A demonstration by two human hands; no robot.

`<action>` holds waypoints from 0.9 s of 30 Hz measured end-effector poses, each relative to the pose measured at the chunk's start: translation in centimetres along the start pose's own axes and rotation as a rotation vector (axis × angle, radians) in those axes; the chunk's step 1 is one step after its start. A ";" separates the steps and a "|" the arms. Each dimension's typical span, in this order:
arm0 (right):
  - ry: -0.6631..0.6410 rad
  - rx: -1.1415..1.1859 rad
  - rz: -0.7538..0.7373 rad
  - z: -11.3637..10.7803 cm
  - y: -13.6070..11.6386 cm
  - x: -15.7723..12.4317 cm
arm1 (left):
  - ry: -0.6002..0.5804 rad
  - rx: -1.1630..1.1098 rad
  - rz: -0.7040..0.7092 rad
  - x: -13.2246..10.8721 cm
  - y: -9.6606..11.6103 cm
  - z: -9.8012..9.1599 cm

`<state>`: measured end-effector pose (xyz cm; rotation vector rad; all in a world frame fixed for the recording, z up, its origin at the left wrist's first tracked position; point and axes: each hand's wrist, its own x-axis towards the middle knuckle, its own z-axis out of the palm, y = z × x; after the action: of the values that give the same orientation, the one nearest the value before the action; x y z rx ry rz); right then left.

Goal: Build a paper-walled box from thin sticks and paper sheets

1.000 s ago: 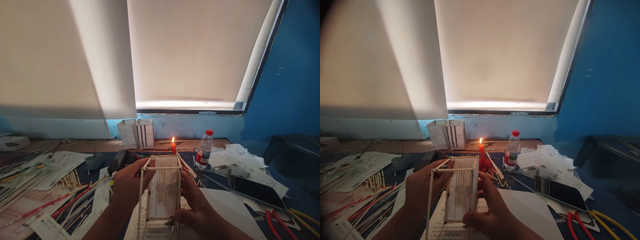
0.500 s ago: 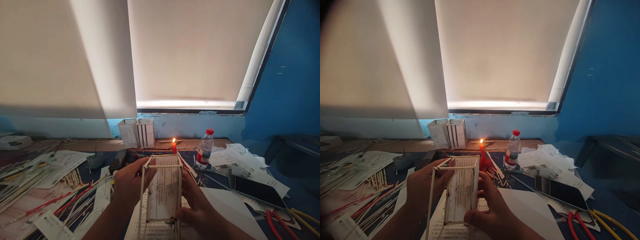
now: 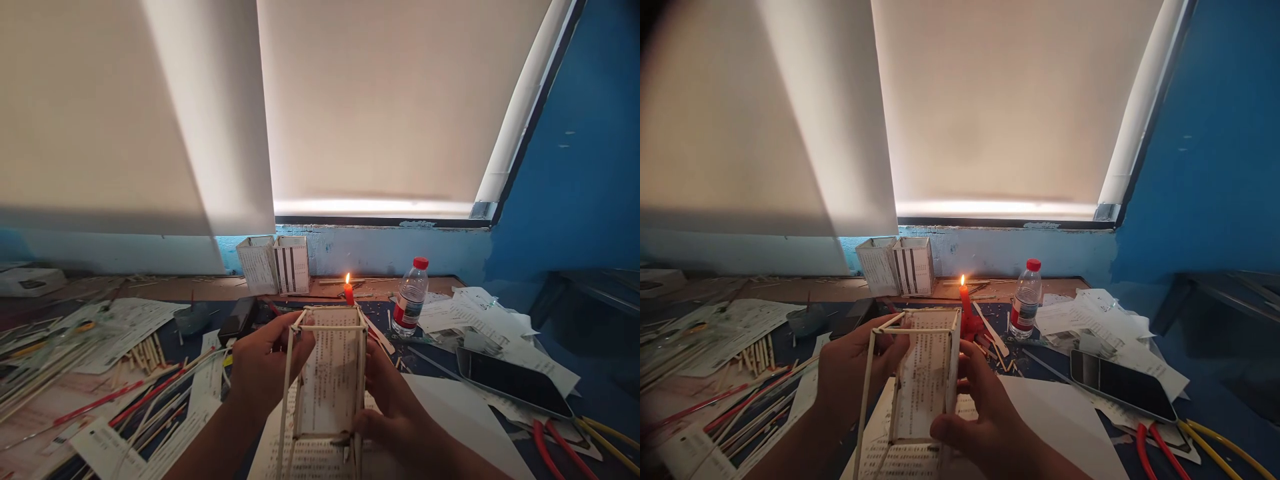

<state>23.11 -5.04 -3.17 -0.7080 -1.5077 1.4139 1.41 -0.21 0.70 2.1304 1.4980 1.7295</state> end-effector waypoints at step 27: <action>0.060 0.006 0.014 -0.2 1.0 -0.2 | 0.073 0.275 0.606 0.6 -1.9 -0.1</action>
<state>23.15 -4.93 -4.19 -0.7524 -1.4534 1.3952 0.05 1.20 0.15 2.9308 1.2404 1.8500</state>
